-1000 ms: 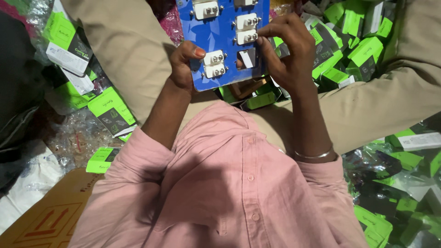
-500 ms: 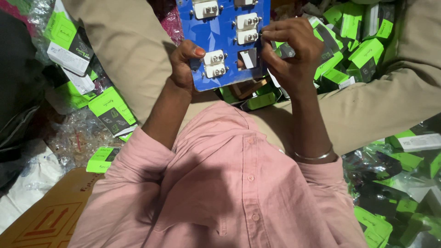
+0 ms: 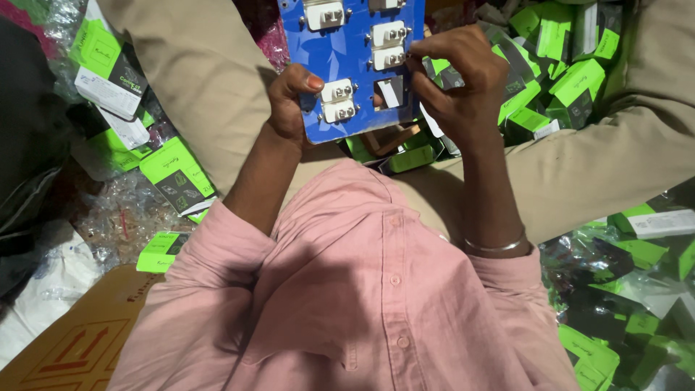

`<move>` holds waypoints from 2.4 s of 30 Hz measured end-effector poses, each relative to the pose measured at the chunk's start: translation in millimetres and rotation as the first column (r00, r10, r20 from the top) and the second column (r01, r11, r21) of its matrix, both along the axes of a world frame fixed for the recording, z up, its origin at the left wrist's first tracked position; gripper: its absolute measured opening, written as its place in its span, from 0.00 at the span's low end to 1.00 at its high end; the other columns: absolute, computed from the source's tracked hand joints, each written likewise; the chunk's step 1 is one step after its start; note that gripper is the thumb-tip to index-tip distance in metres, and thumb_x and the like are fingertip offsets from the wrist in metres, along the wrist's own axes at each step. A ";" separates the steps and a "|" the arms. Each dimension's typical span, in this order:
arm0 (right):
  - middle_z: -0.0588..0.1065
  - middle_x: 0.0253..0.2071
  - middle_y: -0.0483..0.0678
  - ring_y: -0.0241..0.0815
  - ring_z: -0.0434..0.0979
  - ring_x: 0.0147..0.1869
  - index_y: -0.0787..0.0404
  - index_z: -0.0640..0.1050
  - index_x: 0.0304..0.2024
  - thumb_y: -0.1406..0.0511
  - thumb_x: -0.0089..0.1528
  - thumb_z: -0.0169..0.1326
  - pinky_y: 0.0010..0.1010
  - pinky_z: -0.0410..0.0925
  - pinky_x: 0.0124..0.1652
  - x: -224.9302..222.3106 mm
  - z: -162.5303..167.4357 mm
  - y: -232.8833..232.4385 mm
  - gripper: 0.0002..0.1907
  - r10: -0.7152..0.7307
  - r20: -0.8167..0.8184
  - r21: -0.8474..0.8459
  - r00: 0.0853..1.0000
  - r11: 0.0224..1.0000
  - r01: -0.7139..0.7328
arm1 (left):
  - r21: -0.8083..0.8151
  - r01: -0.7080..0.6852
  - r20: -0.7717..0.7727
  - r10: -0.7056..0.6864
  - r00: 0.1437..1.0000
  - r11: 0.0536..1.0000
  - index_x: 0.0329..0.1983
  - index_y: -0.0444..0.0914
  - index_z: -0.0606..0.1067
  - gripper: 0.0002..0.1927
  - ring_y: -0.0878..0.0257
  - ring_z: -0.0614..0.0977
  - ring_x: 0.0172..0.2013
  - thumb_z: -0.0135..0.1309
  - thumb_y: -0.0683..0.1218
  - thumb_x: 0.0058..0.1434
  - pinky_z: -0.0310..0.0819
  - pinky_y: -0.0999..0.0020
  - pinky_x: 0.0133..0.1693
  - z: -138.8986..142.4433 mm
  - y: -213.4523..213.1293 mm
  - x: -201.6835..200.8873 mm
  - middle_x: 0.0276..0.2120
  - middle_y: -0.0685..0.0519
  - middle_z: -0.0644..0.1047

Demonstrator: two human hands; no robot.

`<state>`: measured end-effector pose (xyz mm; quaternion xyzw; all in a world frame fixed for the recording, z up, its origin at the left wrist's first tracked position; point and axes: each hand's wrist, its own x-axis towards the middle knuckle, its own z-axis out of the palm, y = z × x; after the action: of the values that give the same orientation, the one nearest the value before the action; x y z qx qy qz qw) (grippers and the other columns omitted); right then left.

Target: The person sits on the floor and assembles white electrical switches and sockets onto a blue plastic mounting board. They pick up individual switches and sockets, place them into the board's cutouts, and secure them with screws using a screwdriver. The person repeatedly flips the board to access the back and tighten screws.

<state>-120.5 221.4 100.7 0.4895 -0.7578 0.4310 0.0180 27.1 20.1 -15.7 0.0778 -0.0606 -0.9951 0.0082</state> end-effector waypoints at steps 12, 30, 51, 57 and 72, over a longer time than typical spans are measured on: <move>0.77 0.47 0.50 0.43 0.81 0.50 0.62 0.83 0.50 0.76 0.65 0.67 0.29 0.73 0.47 1.2 -1.9 2.5 0.12 0.009 0.108 -0.002 0.994 1.000 -0.009 | -0.009 -0.023 0.020 0.023 1.000 1.000 0.54 0.26 0.73 0.22 0.51 0.84 0.38 0.52 0.40 0.56 0.83 0.56 0.47 -1.8 0.0 0.8 0.40 0.41 0.80; 0.77 0.47 0.52 0.45 0.81 0.49 0.64 0.83 0.49 0.74 0.67 0.69 0.32 0.73 0.48 5.2 1.9 -0.3 0.09 -0.038 0.018 0.023 0.999 0.999 0.037 | -0.026 -0.058 0.100 0.060 0.993 0.998 0.49 0.26 0.75 0.19 0.52 0.83 0.37 0.54 0.40 0.55 0.83 0.58 0.46 -19.1 -1.9 1.8 0.38 0.42 0.80; 0.77 0.50 0.52 0.46 0.82 0.52 0.66 0.82 0.49 0.74 0.67 0.66 0.31 0.75 0.48 5.2 1.0 0.2 0.09 -0.016 -0.005 0.017 1.000 1.000 0.016 | -0.001 -0.055 0.077 0.055 0.996 0.998 0.45 0.27 0.76 0.15 0.52 0.83 0.34 0.54 0.40 0.57 0.83 0.58 0.44 -15.8 -2.2 1.7 0.35 0.43 0.80; 0.77 0.47 0.52 0.46 0.81 0.49 0.65 0.82 0.46 0.72 0.67 0.68 0.32 0.73 0.46 5.7 1.2 0.0 0.07 -0.039 -0.039 0.031 0.998 0.999 0.041 | 0.037 -0.037 0.076 0.034 0.997 0.999 0.45 0.27 0.75 0.14 0.52 0.84 0.35 0.53 0.40 0.58 0.83 0.58 0.45 -13.0 -1.7 2.0 0.36 0.43 0.80; 0.76 0.51 0.51 0.44 0.81 0.50 0.65 0.82 0.50 0.76 0.65 0.68 0.30 0.74 0.49 6.0 -1.2 -0.3 0.12 -0.034 0.039 0.009 0.999 0.999 0.033 | 0.043 -0.030 0.094 0.026 0.995 0.999 0.44 0.28 0.76 0.14 0.52 0.83 0.36 0.55 0.41 0.57 0.83 0.58 0.45 -26.5 -3.5 4.0 0.36 0.43 0.80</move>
<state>-114.4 221.2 99.4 0.4683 -0.7678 0.4372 0.0083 31.1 16.6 -42.2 0.1250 -0.0379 -0.9913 0.0175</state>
